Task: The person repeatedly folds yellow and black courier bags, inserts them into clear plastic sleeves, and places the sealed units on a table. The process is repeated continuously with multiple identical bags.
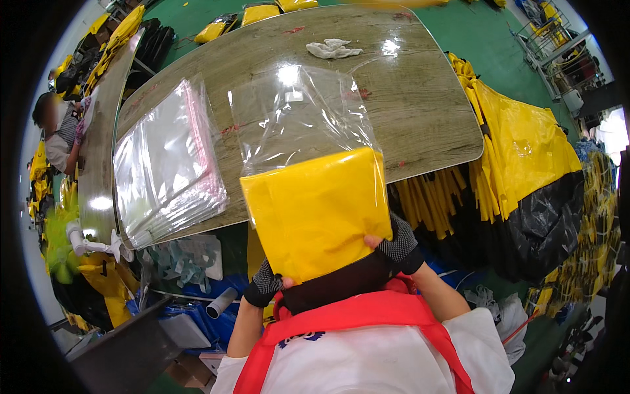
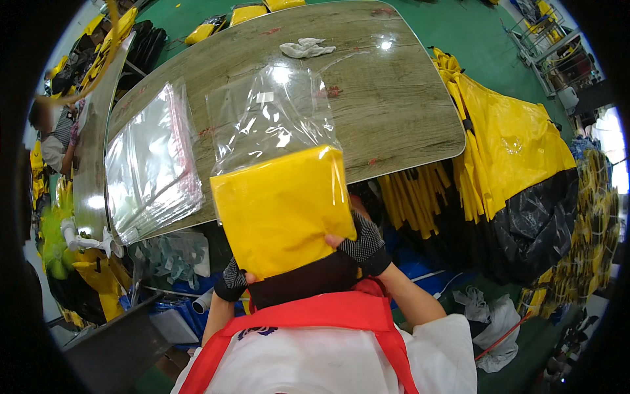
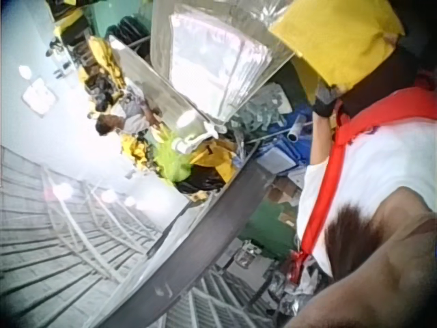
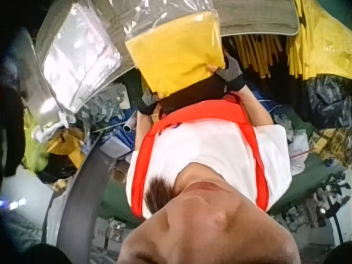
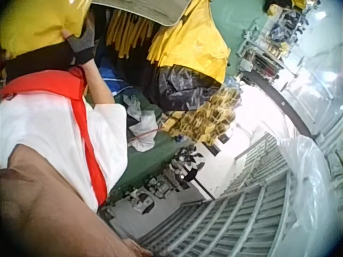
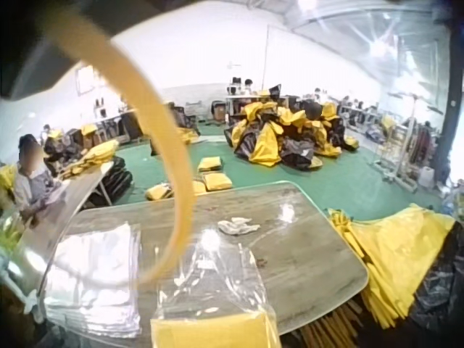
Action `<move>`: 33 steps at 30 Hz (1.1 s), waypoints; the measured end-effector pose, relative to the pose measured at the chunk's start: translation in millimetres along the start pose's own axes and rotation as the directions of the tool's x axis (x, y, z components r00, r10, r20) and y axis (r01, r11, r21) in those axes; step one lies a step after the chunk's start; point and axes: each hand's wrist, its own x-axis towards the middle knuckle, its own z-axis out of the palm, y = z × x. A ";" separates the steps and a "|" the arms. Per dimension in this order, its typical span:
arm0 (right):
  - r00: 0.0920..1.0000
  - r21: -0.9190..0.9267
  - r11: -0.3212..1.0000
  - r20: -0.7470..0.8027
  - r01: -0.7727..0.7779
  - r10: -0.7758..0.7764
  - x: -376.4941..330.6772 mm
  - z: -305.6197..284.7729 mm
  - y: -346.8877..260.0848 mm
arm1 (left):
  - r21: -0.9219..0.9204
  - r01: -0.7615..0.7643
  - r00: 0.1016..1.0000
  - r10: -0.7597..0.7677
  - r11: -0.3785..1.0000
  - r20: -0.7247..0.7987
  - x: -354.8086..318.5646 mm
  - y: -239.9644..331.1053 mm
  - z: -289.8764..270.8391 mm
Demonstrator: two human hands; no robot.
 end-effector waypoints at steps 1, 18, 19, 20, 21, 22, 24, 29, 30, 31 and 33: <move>1.000 -0.085 0.996 -0.021 0.015 -0.017 4.1 0.8 -17.8 | 0.005 0.115 0.993 -0.114 0.993 -0.028 -3.6 3.1 3.1; 0.919 -0.032 0.996 0.384 -0.085 0.091 25.9 -45.8 -21.4 | -0.173 0.197 0.950 -0.232 0.965 -0.208 72.5 41.0 -14.3; 0.922 0.197 0.973 0.384 -0.124 0.039 34.6 -53.0 -10.8 | -0.102 0.139 0.975 -0.154 0.985 -0.161 62.6 27.6 -6.6; 0.925 0.416 0.894 0.381 -0.167 -0.005 42.8 -59.3 0.9 | -0.036 0.082 0.990 -0.086 0.996 -0.115 48.7 15.5 2.8; 0.962 0.249 0.966 0.274 -0.065 -0.006 49.4 -57.0 -1.1 | -0.109 0.132 0.984 -0.143 0.985 -0.104 36.0 8.5 12.2; 0.966 0.439 0.861 0.114 -0.257 0.231 47.8 -34.1 -13.7 | -0.178 0.179 0.976 -0.198 0.968 -0.092 28.0 9.6 19.3; 0.992 0.170 0.977 0.023 -0.128 0.126 26.3 -17.2 -7.9 | -0.223 0.226 0.969 -0.242 0.948 -0.048 8.7 9.4 19.1; 0.946 -0.067 0.991 0.297 -0.116 0.131 -19.8 -10.9 -21.9 | -0.146 0.046 0.995 -0.058 0.988 -0.076 8.7 -0.9 -24.1; 0.898 -0.130 0.989 0.424 -0.070 0.120 -17.7 -13.6 -39.0 | -0.265 0.041 0.994 -0.066 0.963 -0.085 24.0 15.0 -27.2; 0.832 -0.179 0.984 0.545 -0.010 0.107 -13.0 -17.2 -55.1 | -0.377 0.117 0.983 -0.160 0.919 -0.085 38.1 29.1 -27.6; 0.816 -0.083 0.996 0.578 0.032 0.022 2.6 -32.7 -51.2 | -0.380 0.209 0.957 -0.268 0.901 -0.110 53.1 51.0 -18.5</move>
